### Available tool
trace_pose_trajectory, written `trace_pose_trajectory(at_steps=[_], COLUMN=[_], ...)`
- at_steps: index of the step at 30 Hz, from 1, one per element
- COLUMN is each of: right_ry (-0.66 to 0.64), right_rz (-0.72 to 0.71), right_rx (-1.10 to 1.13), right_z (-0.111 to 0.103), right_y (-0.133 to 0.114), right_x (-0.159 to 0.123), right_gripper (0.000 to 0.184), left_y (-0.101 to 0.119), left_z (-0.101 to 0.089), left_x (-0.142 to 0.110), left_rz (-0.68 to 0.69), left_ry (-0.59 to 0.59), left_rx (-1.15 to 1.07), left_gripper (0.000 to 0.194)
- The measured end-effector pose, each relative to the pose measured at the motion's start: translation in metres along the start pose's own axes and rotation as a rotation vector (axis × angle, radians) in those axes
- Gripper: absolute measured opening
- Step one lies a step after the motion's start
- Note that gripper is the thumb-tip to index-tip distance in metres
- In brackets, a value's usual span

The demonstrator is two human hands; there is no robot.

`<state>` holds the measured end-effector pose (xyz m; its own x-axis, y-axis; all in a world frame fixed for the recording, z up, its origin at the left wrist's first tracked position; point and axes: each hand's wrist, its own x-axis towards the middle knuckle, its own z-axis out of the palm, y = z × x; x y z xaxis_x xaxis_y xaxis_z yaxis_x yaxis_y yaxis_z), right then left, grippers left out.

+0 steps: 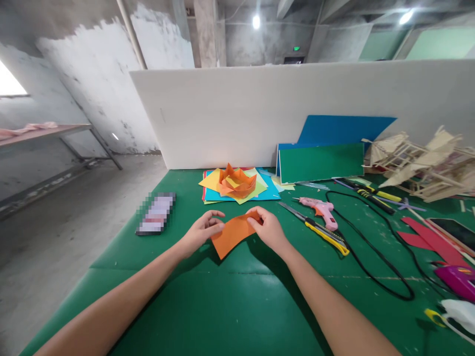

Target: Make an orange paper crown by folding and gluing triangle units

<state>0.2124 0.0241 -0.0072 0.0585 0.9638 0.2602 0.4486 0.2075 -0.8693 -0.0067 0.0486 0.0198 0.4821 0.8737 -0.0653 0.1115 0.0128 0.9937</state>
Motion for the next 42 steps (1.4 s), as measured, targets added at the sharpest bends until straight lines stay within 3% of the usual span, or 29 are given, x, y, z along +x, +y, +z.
trace_pose_trajectory(at_steps=[4,8,10,13,16,19,34,42], right_ry=[-0.143,-0.156,-0.106,-0.032,-0.078,-0.143,-0.071,-0.087], right_rz=[-0.072,-0.073,-0.018,0.126,0.219,0.221,0.260,0.280], right_rx=[-0.038,0.005,0.135,0.384,0.504,0.525,0.656,0.722], right_z=[0.004,0.008,0.009,0.010,0.014,0.020,0.022,0.023], right_y=[-0.010,-0.012,-0.010,-0.007,-0.010,-0.016,-0.011,-0.011], right_x=[-0.003,-0.004,-0.003,-0.002,-0.004,-0.009,-0.011,-0.012], right_gripper=[0.013,0.014,0.021,0.037,0.038,0.036,0.036,0.034], left_y=[0.005,-0.005,-0.009,-0.011,-0.010,-0.010,-0.012,-0.010], left_z=[0.003,0.014,0.020,0.029,0.035,0.038,0.028,0.029], left_x=[0.009,0.015,0.016,0.015,0.013,0.012,0.010,0.008], left_rz=[-0.045,0.086,0.087,0.017,-0.044,-0.045,-0.020,0.030], left_ry=[-0.071,-0.036,0.041,0.139,0.210,0.259,0.096,0.156], left_rx=[0.239,0.407,0.347,0.050,-0.242,-0.381,-0.515,-0.502], left_gripper=[0.028,0.014,0.016,0.021,0.028,0.035,0.036,0.024])
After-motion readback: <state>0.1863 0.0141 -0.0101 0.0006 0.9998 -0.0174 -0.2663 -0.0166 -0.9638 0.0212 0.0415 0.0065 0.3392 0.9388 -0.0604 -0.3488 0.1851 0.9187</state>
